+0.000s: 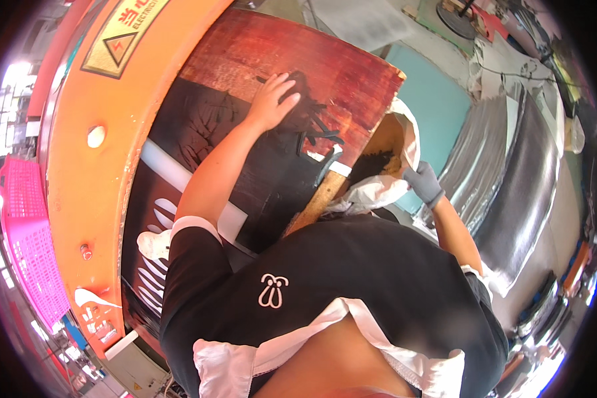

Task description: The person repeatedly places white insole-shaped pieces onto a black sheet on a workbench, aligns them, and occasionally removes and repositions them. The person also gathers black trim pieces and places them into a white sack.

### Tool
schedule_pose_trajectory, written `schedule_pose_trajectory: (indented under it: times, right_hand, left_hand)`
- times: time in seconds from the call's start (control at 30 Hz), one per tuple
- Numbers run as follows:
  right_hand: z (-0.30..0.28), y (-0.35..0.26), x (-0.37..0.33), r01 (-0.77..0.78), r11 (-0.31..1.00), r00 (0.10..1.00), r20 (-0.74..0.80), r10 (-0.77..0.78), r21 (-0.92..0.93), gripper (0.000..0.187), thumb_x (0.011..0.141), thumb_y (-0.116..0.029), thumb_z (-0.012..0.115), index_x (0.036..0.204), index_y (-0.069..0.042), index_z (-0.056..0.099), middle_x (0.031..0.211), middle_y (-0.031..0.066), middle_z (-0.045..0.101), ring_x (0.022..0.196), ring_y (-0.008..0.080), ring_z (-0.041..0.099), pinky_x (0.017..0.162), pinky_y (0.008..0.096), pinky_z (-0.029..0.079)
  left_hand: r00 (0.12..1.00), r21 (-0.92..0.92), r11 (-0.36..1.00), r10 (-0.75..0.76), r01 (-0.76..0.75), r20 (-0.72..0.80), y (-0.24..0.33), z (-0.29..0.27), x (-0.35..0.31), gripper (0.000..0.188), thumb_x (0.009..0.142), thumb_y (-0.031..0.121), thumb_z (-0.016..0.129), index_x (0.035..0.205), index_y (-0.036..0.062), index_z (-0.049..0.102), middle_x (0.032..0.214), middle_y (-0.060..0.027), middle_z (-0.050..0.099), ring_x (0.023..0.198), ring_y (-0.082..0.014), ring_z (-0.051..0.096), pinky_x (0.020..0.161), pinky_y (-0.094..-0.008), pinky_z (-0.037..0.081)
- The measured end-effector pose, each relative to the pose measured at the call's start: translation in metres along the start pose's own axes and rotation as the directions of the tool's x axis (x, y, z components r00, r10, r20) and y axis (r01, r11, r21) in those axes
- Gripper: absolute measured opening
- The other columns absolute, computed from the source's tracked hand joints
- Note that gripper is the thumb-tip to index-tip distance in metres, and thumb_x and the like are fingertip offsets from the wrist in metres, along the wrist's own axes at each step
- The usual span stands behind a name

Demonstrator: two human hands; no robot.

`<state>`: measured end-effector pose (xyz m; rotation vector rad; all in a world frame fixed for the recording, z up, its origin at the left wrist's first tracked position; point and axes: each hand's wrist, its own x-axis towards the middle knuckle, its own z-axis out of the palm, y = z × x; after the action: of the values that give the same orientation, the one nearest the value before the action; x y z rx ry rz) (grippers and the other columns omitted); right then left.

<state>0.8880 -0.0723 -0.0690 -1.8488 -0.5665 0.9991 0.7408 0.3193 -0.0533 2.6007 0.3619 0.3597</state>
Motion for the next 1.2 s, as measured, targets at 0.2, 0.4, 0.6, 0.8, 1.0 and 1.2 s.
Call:
schedule_pose_trajectory:
  times: [0.2,0.4,0.6,0.8,1.0,1.2]
  right_hand:
    - [0.003,-0.006,0.003,-0.031,0.997,0.999,0.03,0.029,0.064,0.025,0.08,-0.024,0.059,0.074,0.001,0.062,0.059,0.0034,0.056,0.052,0.0102,0.054,0.049,0.027,0.046]
    - [0.008,-0.012,0.009,-0.006,0.999,1.0,0.014,0.005,0.032,0.029,0.077,-0.026,0.059,0.071,0.002,0.062,0.058,0.0057,0.056,0.051,0.0121,0.055,0.049,0.0281,0.047]
    - [0.005,-0.008,0.007,-0.017,1.0,1.0,0.006,0.017,0.02,0.034,0.078,-0.029,0.06,0.068,0.003,0.061,0.054,0.0056,0.054,0.049,0.0126,0.055,0.047,0.0278,0.046]
    - [-0.002,0.002,-0.004,0.038,0.993,0.999,0.002,-0.039,0.111,0.029,0.083,-0.025,0.059,0.069,0.0,0.06,0.056,0.0005,0.053,0.05,0.0096,0.053,0.047,0.0248,0.043]
    - [-0.004,0.003,-0.015,0.019,0.988,1.0,0.002,-0.02,0.151,0.021,0.083,-0.019,0.057,0.073,-0.001,0.061,0.058,0.0012,0.054,0.05,0.0092,0.053,0.047,0.0241,0.043]
    - [-0.002,0.0,-0.027,-0.012,0.989,0.999,-0.047,0.019,0.15,0.02,0.082,-0.018,0.058,0.072,0.0,0.06,0.058,0.0014,0.053,0.049,0.0087,0.051,0.047,0.0246,0.043]
  left_hand:
    - [0.996,-0.164,0.983,0.086,-0.083,0.014,0.092,0.048,-0.002,0.045,0.087,0.034,0.056,0.123,0.0057,0.054,0.136,-0.017,0.044,0.13,-0.0344,0.034,0.107,-0.0419,0.028]
    - [0.964,0.019,0.974,0.219,-0.224,0.153,0.175,0.078,-0.006,0.04,0.081,0.021,0.061,0.118,0.0064,0.056,0.131,-0.0177,0.044,0.125,-0.039,0.037,0.103,-0.0458,0.032]
    - [0.949,-0.428,0.884,0.275,-0.188,0.151,0.211,0.072,-0.016,0.039,0.079,0.017,0.062,0.117,0.0079,0.055,0.135,-0.0164,0.04,0.124,-0.0366,0.039,0.101,-0.0441,0.035]
    - [0.893,-0.036,0.957,0.254,-0.287,-0.373,0.139,0.009,-0.033,0.027,0.075,0.015,0.064,0.1,0.0055,0.06,0.111,-0.0149,0.057,0.104,-0.0365,0.052,0.088,-0.0449,0.041]
    - [0.628,0.315,0.613,-0.397,0.724,-0.67,-0.034,-0.089,-0.122,0.056,0.083,0.042,0.056,0.125,0.0054,0.049,0.131,-0.0252,0.042,0.121,-0.0398,0.039,0.097,-0.0488,0.036]
    - [0.542,0.16,0.524,-0.749,0.836,-0.382,-0.053,-0.069,-0.099,0.069,0.087,0.057,0.042,0.137,0.0093,0.039,0.146,-0.0183,0.027,0.134,-0.0374,0.024,0.107,-0.0529,0.019]
